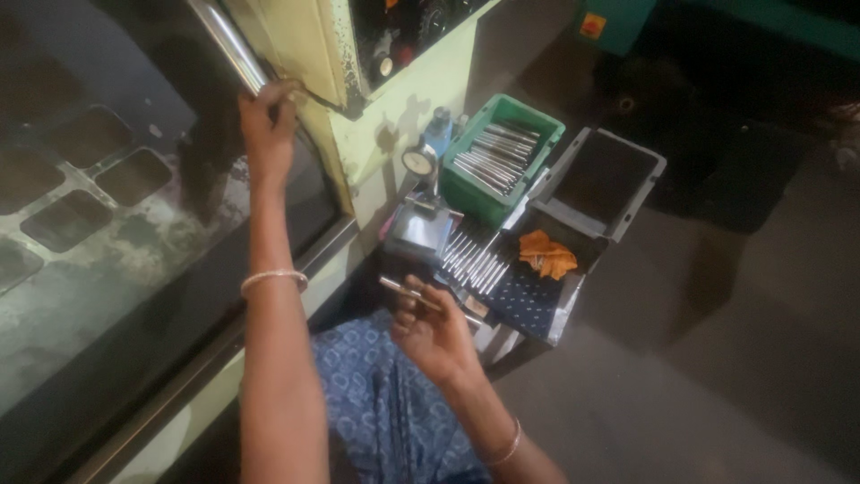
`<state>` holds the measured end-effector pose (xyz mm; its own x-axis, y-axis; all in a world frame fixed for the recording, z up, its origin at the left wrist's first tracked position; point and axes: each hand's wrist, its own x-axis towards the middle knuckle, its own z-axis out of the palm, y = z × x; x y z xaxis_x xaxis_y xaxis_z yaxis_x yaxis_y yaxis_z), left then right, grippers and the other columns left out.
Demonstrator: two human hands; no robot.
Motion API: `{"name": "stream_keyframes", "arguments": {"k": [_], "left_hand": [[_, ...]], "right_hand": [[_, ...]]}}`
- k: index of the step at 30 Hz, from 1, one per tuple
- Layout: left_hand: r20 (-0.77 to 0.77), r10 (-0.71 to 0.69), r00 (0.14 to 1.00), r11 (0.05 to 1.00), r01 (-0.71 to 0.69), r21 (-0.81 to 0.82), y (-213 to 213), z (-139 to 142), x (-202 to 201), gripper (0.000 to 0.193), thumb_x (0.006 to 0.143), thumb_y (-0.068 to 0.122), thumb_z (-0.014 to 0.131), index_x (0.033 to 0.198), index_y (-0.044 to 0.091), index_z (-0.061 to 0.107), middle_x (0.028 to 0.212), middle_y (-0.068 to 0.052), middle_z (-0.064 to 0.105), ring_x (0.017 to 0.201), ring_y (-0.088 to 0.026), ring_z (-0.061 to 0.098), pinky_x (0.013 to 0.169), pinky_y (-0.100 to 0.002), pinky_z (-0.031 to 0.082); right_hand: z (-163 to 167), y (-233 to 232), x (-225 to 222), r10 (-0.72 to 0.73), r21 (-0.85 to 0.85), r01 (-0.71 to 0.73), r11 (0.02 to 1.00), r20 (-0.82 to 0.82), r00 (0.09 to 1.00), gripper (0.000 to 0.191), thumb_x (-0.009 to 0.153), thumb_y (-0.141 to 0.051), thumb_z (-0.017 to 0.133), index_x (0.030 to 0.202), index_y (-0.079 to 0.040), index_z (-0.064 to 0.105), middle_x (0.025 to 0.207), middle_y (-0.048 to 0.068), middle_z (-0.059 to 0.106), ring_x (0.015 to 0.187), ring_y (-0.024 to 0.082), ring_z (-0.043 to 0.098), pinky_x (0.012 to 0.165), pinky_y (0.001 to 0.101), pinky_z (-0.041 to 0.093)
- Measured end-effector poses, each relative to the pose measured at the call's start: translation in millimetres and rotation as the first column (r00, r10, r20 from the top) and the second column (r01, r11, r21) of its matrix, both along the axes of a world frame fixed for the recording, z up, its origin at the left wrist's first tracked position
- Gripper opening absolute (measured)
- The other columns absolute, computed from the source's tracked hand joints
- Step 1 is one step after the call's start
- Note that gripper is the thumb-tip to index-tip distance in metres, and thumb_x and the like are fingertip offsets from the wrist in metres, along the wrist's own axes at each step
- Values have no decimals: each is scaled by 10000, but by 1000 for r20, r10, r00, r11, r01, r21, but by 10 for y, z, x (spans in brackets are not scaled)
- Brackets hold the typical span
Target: The person sits on the floor and uses a metal rod to scrape residue from the cavities of a large metal mold. They repeatedly open the mold door, scrape the interior, and place the rod into a nearby green bin before repeating the process.
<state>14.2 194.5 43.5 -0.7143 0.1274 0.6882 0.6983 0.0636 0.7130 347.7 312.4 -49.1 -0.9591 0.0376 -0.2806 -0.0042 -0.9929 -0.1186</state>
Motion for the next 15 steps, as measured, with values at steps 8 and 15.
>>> {"name": "stream_keyframes", "arguments": {"k": [8,15], "left_hand": [[159,11,987,1000,-9,-17,6,76,99,220,1057,129,571,1192,138,745,1290,-103,458,1097,-171,604,903,-267,603],[120,36,992,999,-34,-18,18,62,82,217,1055,123,579,1186,134,751,1278,-98,477,1136,-204,624,940,-327,610]], "right_hand": [[22,17,47,0,0,0,1000,-37,999,305,993,-227,540,1217,-54,654,898,57,599,781,162,544,697,293,478],[40,-28,41,3,0,-3,1000,-13,1000,316,998,-246,528,1214,-46,647,912,71,595,764,166,535,688,297,476]]}}
